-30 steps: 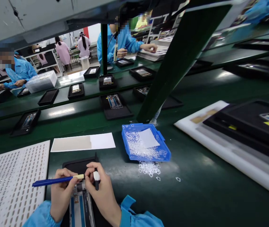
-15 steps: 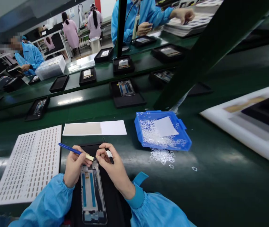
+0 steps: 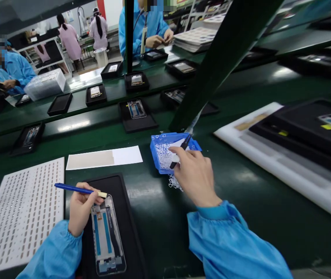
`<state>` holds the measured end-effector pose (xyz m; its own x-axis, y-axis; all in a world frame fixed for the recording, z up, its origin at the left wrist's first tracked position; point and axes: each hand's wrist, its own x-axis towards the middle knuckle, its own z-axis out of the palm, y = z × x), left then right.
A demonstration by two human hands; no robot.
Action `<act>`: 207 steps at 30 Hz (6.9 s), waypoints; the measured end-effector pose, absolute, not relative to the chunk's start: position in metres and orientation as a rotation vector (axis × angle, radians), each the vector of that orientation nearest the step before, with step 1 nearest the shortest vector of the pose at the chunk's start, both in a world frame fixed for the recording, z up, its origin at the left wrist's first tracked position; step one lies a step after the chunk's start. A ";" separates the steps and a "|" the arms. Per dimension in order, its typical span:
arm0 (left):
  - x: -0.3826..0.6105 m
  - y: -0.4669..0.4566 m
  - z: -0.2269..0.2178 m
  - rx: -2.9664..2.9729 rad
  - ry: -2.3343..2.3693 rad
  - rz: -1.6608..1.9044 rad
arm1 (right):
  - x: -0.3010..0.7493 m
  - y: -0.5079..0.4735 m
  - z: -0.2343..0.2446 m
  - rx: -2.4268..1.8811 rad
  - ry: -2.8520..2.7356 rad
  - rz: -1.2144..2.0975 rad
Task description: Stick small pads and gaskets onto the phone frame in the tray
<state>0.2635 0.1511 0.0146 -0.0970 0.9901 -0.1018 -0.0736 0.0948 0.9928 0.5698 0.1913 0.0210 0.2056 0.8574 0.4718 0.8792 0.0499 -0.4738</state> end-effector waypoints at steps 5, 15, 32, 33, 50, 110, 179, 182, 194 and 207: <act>0.253 0.153 0.020 1.196 1.409 1.273 | 0.513 0.175 0.023 -1.481 -1.668 0.321; 0.239 0.158 0.021 1.701 1.558 0.931 | 0.428 0.166 -0.020 -1.120 -1.924 0.591; 0.239 0.155 0.029 2.102 1.555 0.647 | 0.430 0.159 -0.024 -1.105 -1.877 0.706; 0.239 0.155 0.030 2.113 1.554 0.642 | 0.430 0.159 -0.023 -1.107 -1.878 0.713; 0.250 0.149 0.027 2.503 1.549 0.476 | 0.430 0.159 -0.024 -1.136 -1.864 0.739; 0.258 0.247 0.015 2.616 1.474 -0.155 | 0.448 0.247 -0.021 -1.518 -1.226 0.885; 0.236 0.198 0.039 2.141 1.269 -0.212 | 0.422 0.134 -0.016 -1.429 -1.509 0.977; 0.236 0.198 0.038 2.152 1.269 -0.206 | 0.422 0.135 -0.015 -1.432 -1.514 0.966; 0.245 0.186 0.042 2.154 1.407 -0.297 | 0.424 0.131 -0.015 -1.396 -1.560 0.881; 0.245 0.190 0.041 2.132 1.397 -0.296 | 0.420 0.131 -0.015 -1.414 -1.678 0.715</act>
<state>0.2450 0.1902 0.0407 0.4307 0.7690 -0.4724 0.8945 -0.2941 0.3368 0.4195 0.1312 -0.0150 -0.0444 0.9743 0.2208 0.5158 0.2116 -0.8302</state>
